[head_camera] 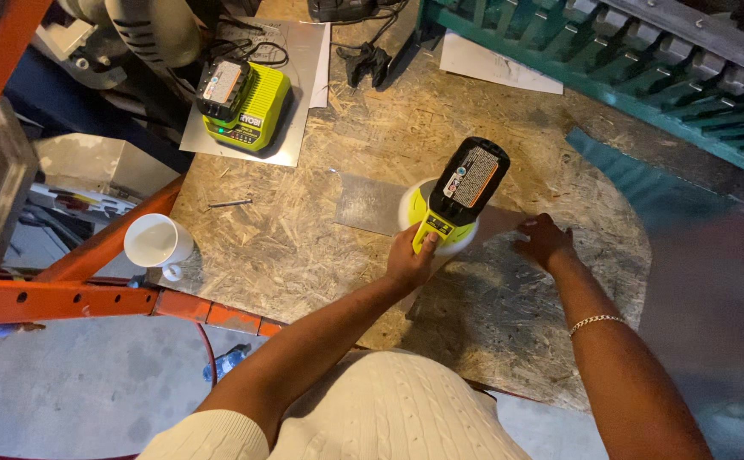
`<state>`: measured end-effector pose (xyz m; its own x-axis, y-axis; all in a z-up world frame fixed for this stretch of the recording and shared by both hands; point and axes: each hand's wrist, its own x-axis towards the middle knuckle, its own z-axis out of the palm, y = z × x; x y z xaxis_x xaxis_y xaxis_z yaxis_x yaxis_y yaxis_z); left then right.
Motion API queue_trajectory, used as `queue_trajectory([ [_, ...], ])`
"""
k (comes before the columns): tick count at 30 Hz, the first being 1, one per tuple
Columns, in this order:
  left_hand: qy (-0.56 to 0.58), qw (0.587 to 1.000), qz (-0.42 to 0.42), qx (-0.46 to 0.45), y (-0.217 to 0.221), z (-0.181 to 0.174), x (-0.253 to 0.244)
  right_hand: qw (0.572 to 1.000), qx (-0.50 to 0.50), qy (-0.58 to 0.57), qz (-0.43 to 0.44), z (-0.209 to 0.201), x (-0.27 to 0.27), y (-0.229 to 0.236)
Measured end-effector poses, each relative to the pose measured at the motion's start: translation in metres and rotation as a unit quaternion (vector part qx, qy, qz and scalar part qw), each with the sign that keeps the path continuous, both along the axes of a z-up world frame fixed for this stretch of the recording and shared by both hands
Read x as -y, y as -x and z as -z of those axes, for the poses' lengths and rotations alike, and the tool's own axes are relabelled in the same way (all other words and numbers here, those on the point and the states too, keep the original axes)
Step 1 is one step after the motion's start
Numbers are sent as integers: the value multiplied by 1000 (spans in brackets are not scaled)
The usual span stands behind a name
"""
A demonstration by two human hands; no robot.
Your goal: The person sands a piece of sheet metal using a hand-held power sander while holding the metal in place by hand on a wooden workbench.
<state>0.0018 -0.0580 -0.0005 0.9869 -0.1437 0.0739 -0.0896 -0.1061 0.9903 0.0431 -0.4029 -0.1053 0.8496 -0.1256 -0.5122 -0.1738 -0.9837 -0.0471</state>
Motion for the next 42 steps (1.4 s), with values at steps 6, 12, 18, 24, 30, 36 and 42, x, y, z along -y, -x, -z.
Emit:
queue_trajectory([
  [6,-12,999,-23,20,4,-1,2,997,30,-56,31,-31,-15,11],
  [12,-23,998,-49,40,4,-12,-8,996,41,-73,25,-9,-3,8],
  [18,7,996,-75,39,5,-9,-17,994,86,-59,-5,8,0,14],
  [24,35,992,-116,47,9,-4,-14,995,97,-18,9,-53,-46,25],
  [30,46,997,-52,-43,10,-14,-19,894,237,-317,211,-113,-169,51],
  [36,-74,989,11,130,-23,24,-57,754,233,-567,237,-87,-238,58],
  [42,-554,795,124,214,-111,70,-110,666,302,-646,220,-51,-208,64],
])
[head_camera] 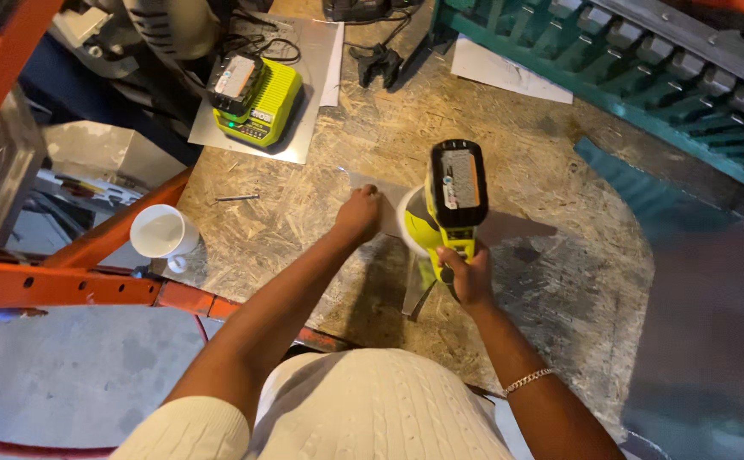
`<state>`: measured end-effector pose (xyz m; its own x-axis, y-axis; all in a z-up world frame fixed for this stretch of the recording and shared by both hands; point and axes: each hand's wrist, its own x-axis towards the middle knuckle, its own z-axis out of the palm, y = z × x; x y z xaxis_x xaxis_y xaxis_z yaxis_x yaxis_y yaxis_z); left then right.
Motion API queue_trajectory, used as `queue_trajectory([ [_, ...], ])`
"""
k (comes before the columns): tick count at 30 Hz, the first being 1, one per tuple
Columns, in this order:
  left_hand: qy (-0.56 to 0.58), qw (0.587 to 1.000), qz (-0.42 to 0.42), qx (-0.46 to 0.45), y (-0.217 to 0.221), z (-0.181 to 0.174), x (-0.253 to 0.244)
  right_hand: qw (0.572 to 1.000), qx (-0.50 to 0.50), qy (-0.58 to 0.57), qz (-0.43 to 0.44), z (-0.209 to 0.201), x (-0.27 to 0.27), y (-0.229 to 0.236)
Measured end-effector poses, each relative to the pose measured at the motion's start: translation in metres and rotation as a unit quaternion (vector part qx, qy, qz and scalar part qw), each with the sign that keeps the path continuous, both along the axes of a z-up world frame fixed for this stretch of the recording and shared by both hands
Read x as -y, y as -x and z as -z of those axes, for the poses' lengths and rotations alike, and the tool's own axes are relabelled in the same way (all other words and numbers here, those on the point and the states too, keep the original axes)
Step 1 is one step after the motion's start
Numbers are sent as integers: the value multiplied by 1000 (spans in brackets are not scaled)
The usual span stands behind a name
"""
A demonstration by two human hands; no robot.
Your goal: The person sands a piece of sheet metal using a hand-held power sander while holding the metal in place by hand on a wooden workbench.
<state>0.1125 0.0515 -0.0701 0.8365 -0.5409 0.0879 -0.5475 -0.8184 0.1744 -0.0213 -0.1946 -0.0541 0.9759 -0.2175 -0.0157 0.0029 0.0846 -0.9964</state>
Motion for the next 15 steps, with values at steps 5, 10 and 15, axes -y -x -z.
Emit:
queue_trajectory([
  [5,-95,995,29,-14,5,5,0,998,7,-9,54,-6,9,2],
  [10,14,985,-99,-141,1,18,16,998,12,-10,67,-18,14,-4],
  [15,-34,976,-136,-164,8,-13,18,993,-15,59,97,23,54,-11],
])
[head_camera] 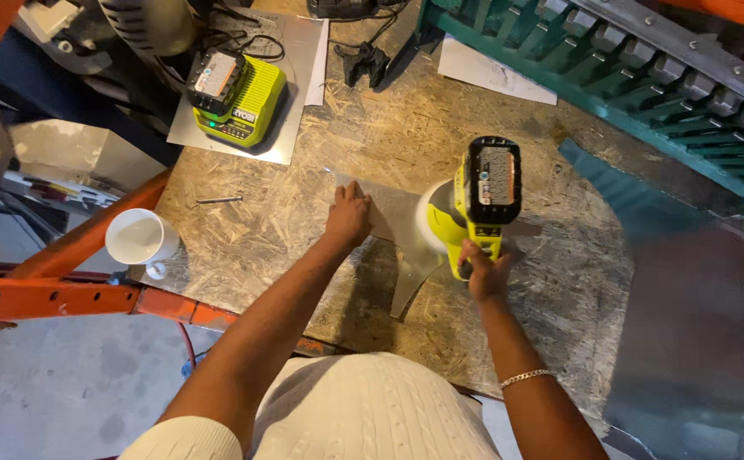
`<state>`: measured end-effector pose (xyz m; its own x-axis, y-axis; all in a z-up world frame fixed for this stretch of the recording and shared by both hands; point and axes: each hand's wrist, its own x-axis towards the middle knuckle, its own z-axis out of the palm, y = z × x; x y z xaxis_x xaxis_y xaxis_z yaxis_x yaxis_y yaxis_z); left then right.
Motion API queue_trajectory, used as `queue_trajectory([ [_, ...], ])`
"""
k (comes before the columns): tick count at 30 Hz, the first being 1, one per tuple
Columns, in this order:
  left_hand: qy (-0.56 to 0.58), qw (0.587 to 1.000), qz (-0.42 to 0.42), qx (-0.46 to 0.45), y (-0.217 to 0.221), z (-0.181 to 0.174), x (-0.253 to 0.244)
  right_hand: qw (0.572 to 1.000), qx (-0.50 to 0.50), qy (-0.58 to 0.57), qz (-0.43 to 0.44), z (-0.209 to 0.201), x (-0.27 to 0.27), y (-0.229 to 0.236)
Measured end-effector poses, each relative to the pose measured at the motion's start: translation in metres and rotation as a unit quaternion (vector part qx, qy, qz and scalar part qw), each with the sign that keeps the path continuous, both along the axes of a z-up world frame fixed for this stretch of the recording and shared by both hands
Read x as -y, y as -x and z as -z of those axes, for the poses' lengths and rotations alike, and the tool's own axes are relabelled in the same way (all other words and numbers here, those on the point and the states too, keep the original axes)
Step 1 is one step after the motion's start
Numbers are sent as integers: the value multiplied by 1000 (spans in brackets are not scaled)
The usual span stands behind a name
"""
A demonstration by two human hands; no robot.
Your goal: The person sands a piece of sheet metal using a hand-held power sander while holding the metal in place by hand on a wooden workbench.
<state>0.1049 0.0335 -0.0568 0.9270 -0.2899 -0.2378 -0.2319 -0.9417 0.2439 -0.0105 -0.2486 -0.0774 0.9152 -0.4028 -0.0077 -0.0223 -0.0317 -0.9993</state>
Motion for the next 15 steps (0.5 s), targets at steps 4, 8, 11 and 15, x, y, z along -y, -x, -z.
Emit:
queue_trajectory([
  [4,29,999,-4,-29,1,-10,2,1000,8,-9,24,-37,14,2],
  [8,-12,999,3,-36,-3,-6,6,999,2,-25,38,-45,36,-1],
  [11,-37,999,9,-27,0,-11,9,999,5,15,33,-65,46,0],
  [15,-31,999,10,-35,0,-13,9,999,13,-21,39,-52,58,3],
])
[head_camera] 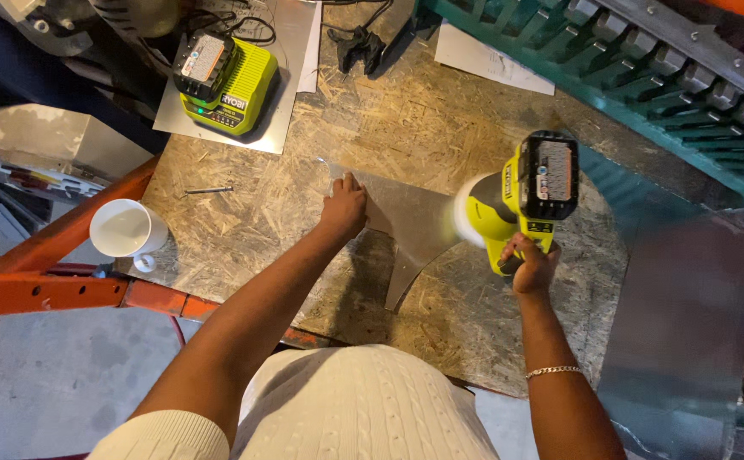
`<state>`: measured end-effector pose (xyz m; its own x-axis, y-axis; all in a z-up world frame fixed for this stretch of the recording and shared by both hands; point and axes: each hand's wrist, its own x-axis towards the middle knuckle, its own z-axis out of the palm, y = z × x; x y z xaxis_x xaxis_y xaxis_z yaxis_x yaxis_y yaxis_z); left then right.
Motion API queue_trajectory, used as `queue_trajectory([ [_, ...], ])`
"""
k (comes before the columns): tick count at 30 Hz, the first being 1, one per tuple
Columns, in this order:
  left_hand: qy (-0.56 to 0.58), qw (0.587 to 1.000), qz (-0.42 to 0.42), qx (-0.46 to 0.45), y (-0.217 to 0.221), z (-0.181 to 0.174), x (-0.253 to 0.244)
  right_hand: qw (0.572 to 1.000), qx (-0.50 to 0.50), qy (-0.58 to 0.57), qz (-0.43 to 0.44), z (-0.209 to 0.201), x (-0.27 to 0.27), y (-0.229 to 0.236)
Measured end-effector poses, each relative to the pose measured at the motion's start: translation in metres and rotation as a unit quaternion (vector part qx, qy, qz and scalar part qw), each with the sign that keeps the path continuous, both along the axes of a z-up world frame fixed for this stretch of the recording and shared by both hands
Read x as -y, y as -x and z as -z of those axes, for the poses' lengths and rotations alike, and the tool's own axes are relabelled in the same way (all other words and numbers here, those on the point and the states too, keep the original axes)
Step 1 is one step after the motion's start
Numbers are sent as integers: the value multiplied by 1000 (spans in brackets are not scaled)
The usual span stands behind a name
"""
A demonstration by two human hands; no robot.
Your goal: The person sands a piece of sheet metal using a hand-held power sander while holding the metal in place by hand on a wooden workbench.
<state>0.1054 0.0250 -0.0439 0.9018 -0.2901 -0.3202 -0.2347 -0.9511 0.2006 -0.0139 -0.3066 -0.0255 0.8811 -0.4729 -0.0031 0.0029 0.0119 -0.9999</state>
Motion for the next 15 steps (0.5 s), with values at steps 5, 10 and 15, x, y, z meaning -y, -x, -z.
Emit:
queue_trajectory([
  [5,-3,1000,6,-9,3,-10,1,999,17,-16,25,10,10,-2],
  [10,-4,1000,14,-2,-2,6,1,999,16,-49,14,10,8,-8],
  [15,4,1000,11,8,-6,15,-5,999,-1,-26,-31,-2,-23,-9],
])
